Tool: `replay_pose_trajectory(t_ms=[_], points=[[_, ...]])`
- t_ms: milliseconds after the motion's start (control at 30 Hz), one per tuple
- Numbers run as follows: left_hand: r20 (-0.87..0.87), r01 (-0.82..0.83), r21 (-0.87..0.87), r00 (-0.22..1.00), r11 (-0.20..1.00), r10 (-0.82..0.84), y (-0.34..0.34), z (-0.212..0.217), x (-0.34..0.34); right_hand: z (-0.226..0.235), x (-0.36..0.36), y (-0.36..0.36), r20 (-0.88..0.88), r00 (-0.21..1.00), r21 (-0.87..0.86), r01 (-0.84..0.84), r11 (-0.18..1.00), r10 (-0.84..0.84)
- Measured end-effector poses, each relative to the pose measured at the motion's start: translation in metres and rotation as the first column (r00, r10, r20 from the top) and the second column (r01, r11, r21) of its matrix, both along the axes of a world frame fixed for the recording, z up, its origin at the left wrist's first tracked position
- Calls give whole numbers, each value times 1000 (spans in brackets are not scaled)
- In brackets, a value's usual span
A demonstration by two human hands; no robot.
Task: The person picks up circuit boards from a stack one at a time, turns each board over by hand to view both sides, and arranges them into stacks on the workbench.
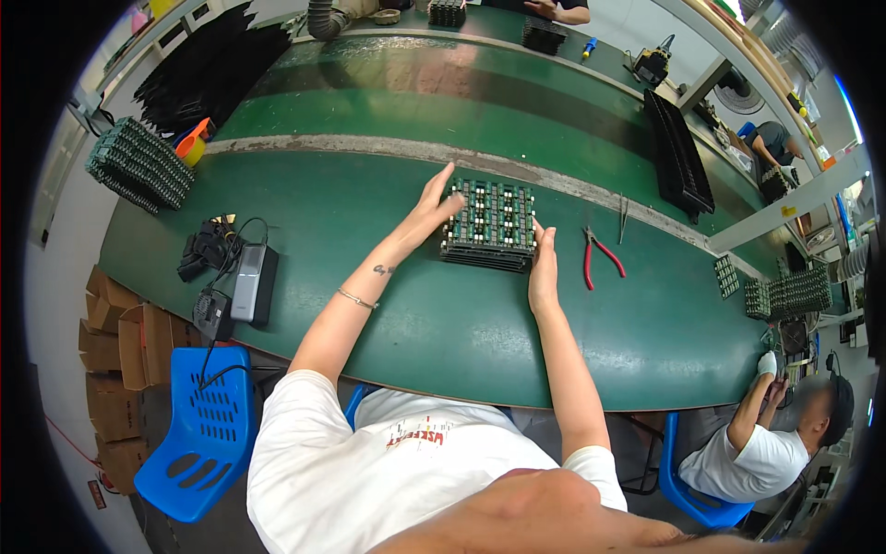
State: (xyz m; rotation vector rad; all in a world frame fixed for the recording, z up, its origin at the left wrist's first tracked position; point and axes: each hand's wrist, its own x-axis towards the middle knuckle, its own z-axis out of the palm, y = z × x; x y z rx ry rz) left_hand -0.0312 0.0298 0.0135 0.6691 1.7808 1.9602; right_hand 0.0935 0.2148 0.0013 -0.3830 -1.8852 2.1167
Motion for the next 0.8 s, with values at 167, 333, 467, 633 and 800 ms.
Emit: replay_pose_trajectory(t_ms=[167, 333, 467, 633, 800], points=[[-504, 85, -391, 813, 917, -290, -13, 13, -7, 0, 1, -15, -87, 996, 46, 8, 999, -4], [-509, 23, -582, 770, 813, -386, -10, 30, -10, 9, 2, -23, -145, 988, 103, 61, 993, -46], [-591, -27, -648, 647, 761, -481, -8, 37, -21, 19, 2, -22, -179, 980, 146, 113, 983, -86], [-748, -93, -418, 600, 904, -285, -15, 51, 1, 30, 10, -19, -229, 967, 198, 155, 968, -108], [-844, -122, -220, 521, 968, -126, -39, 48, 33, 38, 25, -22, -281, 952, 241, 191, 951, -120]])
